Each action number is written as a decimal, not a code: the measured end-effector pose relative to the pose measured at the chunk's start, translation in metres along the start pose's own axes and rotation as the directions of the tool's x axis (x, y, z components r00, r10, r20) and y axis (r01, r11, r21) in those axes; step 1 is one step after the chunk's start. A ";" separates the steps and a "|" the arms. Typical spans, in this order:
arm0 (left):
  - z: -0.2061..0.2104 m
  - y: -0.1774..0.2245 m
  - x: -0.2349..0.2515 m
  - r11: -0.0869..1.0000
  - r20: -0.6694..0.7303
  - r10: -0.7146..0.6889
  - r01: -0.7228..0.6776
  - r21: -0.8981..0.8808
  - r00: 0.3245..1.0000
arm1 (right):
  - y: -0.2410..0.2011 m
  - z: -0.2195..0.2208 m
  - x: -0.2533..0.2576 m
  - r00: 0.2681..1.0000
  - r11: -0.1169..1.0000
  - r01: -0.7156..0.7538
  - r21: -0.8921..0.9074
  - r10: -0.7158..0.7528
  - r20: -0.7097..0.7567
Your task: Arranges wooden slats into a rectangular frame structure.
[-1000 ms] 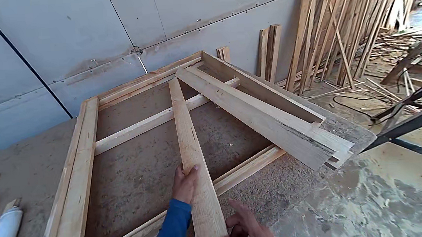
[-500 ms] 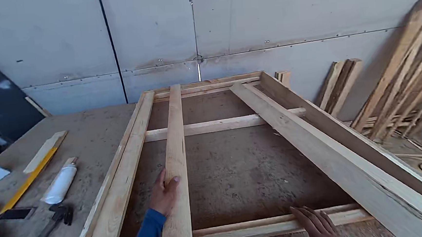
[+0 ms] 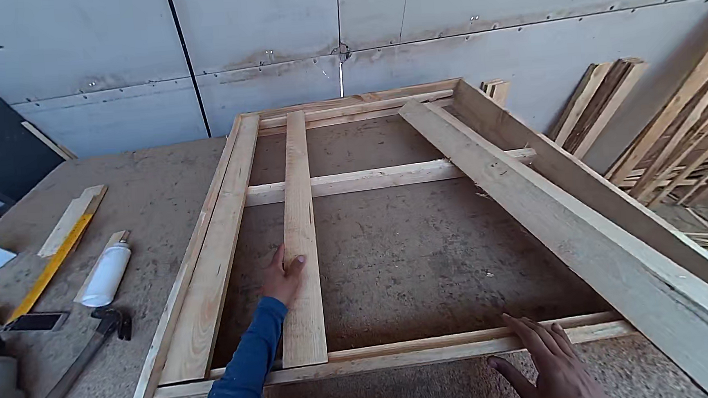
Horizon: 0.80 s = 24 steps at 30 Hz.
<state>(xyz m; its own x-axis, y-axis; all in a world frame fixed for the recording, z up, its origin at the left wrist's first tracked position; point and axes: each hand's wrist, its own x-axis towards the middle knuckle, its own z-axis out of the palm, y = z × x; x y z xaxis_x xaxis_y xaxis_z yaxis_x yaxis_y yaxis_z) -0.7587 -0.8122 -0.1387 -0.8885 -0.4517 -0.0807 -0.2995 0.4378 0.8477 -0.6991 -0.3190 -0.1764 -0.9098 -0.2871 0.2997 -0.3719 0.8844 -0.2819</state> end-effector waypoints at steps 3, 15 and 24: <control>0.008 0.002 0.006 1.000 0.001 -0.004 0.004 -0.024 1.000 | 0.002 0.002 0.002 1.000 1.000 0.006 0.000 -0.006 -0.009; -0.004 0.003 -0.004 0.925 -0.007 0.155 -0.143 0.352 0.988 | 0.013 -0.027 0.036 0.985 0.986 -0.068 0.151 0.042 0.169; 0.191 0.145 -0.116 0.918 0.397 0.345 -0.394 0.048 0.851 | 0.118 -0.143 -0.009 0.888 0.879 -0.457 -0.135 0.441 -0.131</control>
<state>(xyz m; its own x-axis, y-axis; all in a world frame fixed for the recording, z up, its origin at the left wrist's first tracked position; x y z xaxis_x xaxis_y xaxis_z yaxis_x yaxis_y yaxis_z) -0.7651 -0.5477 -0.1066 -0.9971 0.0749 0.0154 0.0585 0.6176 0.7843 -0.7088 -0.1592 -0.0821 -0.9476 0.1835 0.2614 0.1134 0.9585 -0.2616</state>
